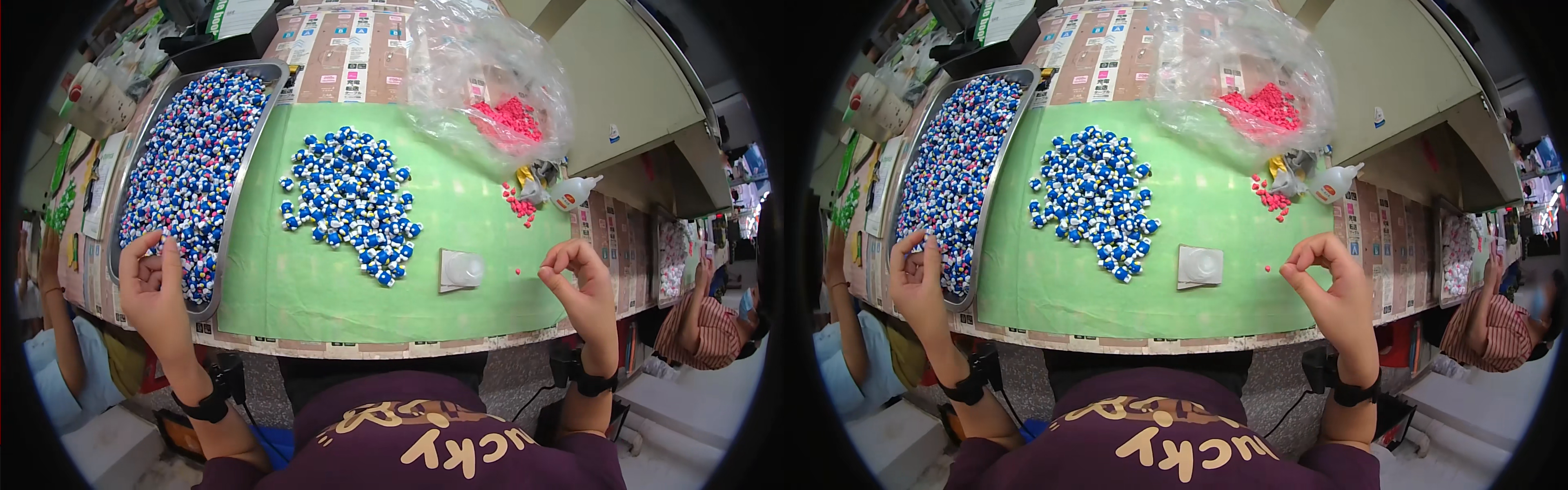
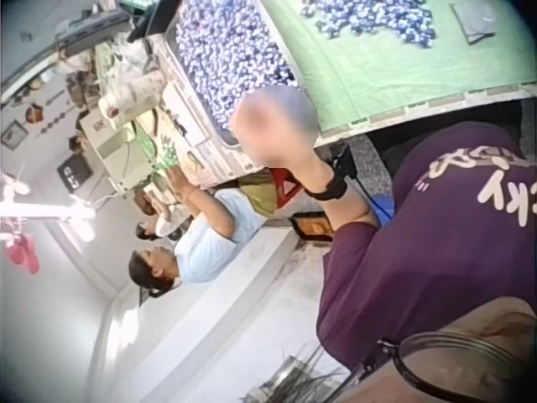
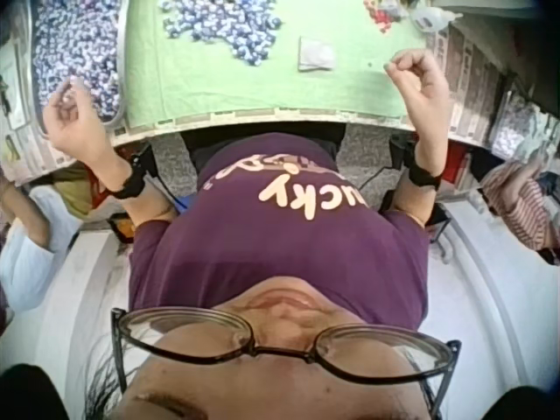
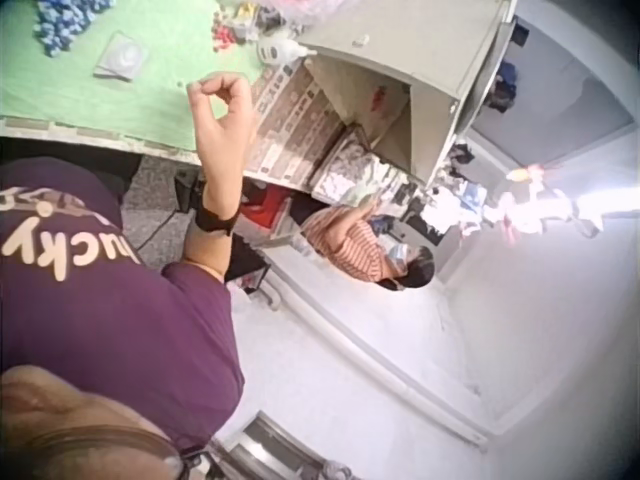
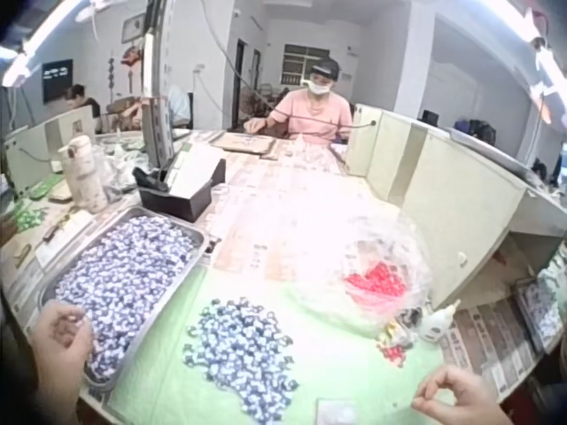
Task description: The person sits at a table and repeatedly picks up small blue and white capsule-shaped candies and pink beads. They insert the pink beads into the open ends of the capsules by hand, then place the assembled items onto a green mat. The process is repetitive and performed one item at a time.
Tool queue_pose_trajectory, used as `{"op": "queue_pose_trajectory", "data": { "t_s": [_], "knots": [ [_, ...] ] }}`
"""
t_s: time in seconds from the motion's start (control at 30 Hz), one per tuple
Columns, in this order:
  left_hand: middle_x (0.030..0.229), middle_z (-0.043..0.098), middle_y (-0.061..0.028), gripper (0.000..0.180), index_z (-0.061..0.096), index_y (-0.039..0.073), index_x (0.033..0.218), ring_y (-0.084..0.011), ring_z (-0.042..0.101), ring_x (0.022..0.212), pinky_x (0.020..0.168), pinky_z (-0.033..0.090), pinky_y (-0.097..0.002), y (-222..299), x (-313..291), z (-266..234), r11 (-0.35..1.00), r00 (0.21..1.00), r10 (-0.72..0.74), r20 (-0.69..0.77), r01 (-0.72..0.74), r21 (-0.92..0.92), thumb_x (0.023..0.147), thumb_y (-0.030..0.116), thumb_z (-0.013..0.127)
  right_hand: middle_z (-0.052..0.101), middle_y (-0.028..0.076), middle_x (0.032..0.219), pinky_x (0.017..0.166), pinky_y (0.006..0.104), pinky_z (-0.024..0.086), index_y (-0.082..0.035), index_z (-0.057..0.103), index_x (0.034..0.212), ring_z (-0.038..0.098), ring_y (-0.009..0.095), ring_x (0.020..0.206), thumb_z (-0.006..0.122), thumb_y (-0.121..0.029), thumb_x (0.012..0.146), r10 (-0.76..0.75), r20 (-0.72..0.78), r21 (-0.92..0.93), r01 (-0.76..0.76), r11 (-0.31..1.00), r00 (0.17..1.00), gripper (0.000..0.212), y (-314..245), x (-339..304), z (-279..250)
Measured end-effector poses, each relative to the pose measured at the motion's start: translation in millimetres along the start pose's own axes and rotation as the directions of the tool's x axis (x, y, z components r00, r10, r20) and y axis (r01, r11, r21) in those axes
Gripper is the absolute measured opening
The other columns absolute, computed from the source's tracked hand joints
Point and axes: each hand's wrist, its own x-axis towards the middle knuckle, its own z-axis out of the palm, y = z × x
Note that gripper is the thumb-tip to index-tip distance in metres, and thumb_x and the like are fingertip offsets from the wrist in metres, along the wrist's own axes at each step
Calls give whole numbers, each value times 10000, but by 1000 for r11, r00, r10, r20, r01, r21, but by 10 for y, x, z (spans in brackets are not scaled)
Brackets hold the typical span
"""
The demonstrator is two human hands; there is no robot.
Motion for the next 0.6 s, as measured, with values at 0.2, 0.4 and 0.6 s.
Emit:
{"op": "queue_pose_trajectory", "data": {
  "t_s": [0.2,0.4,0.6],
  "knots": [
    [998,591,-59,265,641,59,1045,-136,573,781,613,460,-260,658,-532,818,885,746,415,520,-464,-42,803,-28,703,606,34,859,806,268,479,-14,513,851,625,131,869,600,48,872,70,107,-100,-60,993,992,108,209,64,65],
    [950,574,-108,180,637,7,952,-276,601,811,692,482,-363,734,-716,1141,822,478,428,767,-560,-110,788,-43,691,615,49,835,769,282,484,-5,516,848,641,147,857,570,84,861,57,110,-231,-30,973,992,105,273,27,68],
    [880,547,-109,148,578,-8,887,-272,592,767,670,476,-351,746,-729,1110,876,526,324,787,-480,-41,788,-63,674,562,124,788,664,328,449,9,520,868,568,247,722,575,64,839,-87,42,-249,94,964,995,83,237,49,167]
  ]
}}
